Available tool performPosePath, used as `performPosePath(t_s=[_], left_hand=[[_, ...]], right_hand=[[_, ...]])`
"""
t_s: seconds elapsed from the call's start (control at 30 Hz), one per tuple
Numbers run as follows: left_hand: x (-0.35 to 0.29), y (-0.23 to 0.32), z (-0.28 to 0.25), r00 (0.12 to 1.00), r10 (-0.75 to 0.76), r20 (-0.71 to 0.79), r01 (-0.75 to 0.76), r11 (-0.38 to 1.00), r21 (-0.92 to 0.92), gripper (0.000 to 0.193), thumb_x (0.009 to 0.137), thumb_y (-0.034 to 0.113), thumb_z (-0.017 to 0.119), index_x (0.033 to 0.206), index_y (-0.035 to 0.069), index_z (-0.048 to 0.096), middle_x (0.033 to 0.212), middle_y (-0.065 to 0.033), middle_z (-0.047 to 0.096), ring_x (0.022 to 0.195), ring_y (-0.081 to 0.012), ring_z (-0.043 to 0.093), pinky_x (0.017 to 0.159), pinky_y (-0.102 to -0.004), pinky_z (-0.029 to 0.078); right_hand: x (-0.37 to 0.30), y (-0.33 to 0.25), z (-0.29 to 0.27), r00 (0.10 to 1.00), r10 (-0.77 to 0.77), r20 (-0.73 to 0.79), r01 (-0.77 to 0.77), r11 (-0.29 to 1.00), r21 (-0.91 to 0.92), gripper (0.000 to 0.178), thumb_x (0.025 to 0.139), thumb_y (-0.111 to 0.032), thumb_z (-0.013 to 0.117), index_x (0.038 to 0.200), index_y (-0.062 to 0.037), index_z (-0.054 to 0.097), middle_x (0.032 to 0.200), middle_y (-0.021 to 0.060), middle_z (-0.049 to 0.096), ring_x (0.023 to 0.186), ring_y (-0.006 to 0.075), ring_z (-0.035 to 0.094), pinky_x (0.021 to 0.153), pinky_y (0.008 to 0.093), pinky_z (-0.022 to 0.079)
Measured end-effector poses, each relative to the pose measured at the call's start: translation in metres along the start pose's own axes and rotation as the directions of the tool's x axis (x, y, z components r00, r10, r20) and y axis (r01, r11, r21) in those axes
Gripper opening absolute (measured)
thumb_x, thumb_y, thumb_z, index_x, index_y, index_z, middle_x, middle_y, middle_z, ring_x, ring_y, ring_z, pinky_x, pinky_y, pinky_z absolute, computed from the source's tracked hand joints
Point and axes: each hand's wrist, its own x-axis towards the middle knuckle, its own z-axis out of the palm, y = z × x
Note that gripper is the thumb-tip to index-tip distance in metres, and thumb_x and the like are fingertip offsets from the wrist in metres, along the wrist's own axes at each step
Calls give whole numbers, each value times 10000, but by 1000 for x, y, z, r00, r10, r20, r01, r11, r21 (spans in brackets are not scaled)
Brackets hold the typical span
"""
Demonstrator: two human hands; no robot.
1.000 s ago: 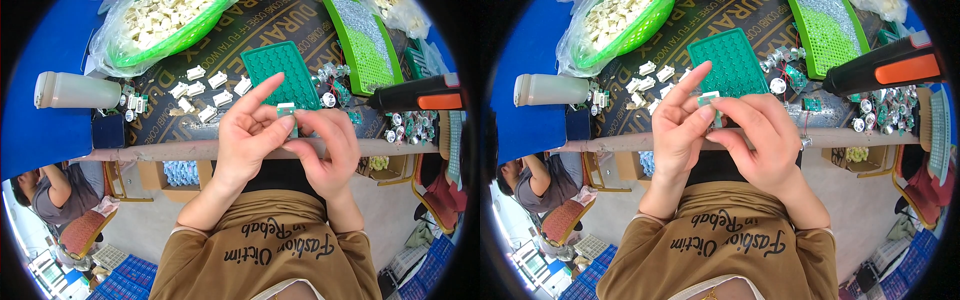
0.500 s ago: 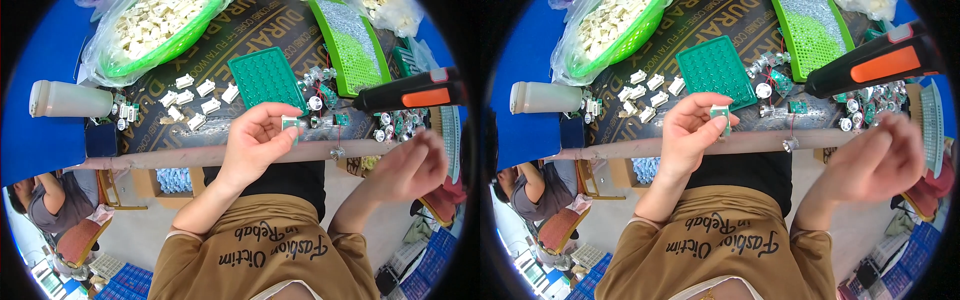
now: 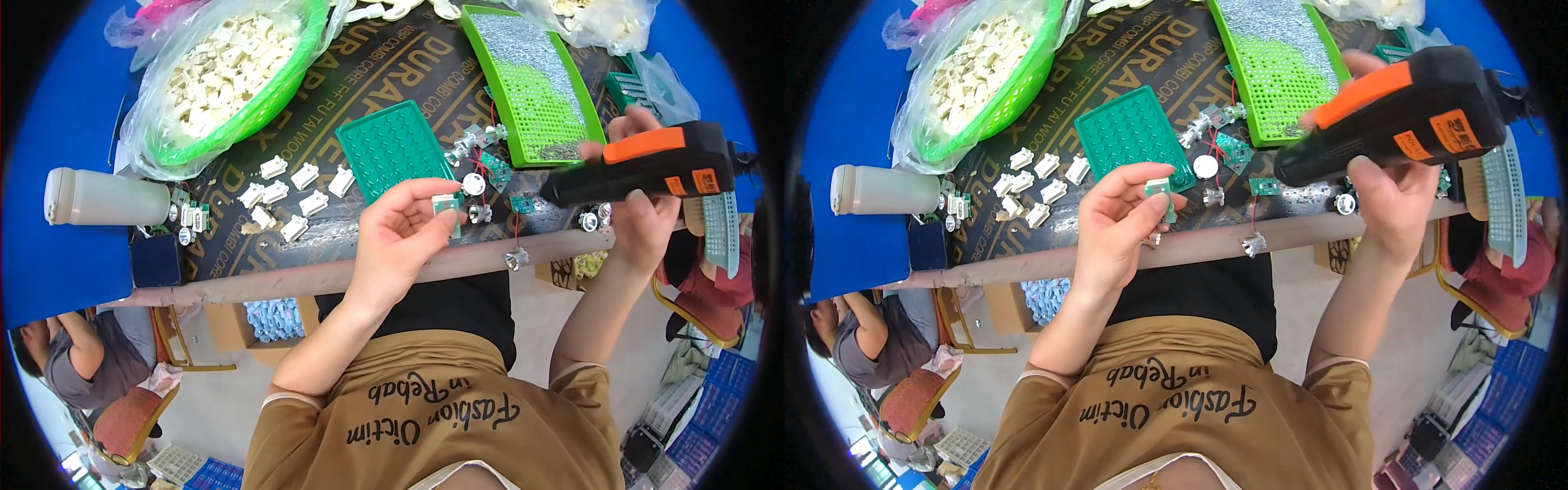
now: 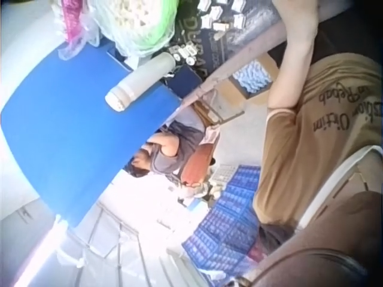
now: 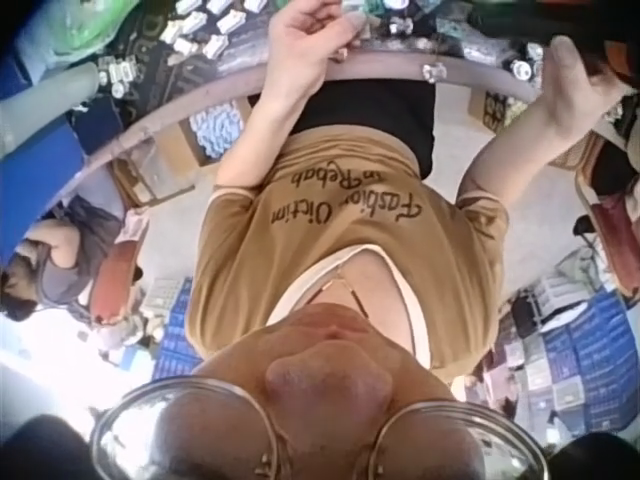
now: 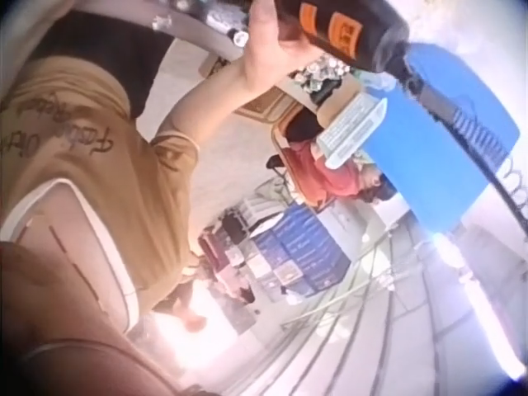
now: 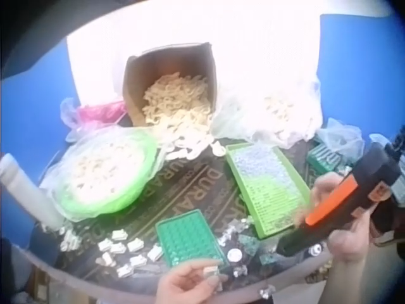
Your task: Assembling small electronic LED components into white plastic housings and testing the light functionality.
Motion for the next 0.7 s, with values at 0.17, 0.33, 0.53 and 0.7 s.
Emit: performPosePath(t_s=[0.17,0.33,0.53,0.7], left_hand=[[-1,-4,-1,998,67,0,-67,997,36,253,791,-14,552,1043,0,545,834,-64,605,724,-80,580,557,-165,413],[-2,0,-1,999,29,22,-28,1000,-5,228,795,-47,544,1021,-15,537,865,-48,589,821,-93,575,709,-201,443],[-2,-3,-3,998,33,58,-35,999,19,202,800,-42,547,1001,-20,541,877,-53,590,833,-99,575,724,-211,449],[-3,-1,-2,999,15,52,-16,999,33,196,800,-42,548,995,-18,544,876,-55,590,829,-101,575,716,-214,449]], right_hand=[[13,-2,2,999,-48,-26,52,978,204,470,728,-160,586,1126,13,404,1086,206,491,856,253,548,665,348,464],[45,-11,4,990,-139,-39,144,975,172,325,822,-166,494,1072,27,414,834,220,577,695,280,584,615,332,460],[86,1,51,922,-202,-331,188,979,-75,398,825,-344,583,1037,-35,445,669,51,501,466,113,474,420,228,425],[91,29,34,946,-178,-271,179,984,-20,373,810,-266,619,1009,9,463,660,73,548,474,111,508,430,209,413]])
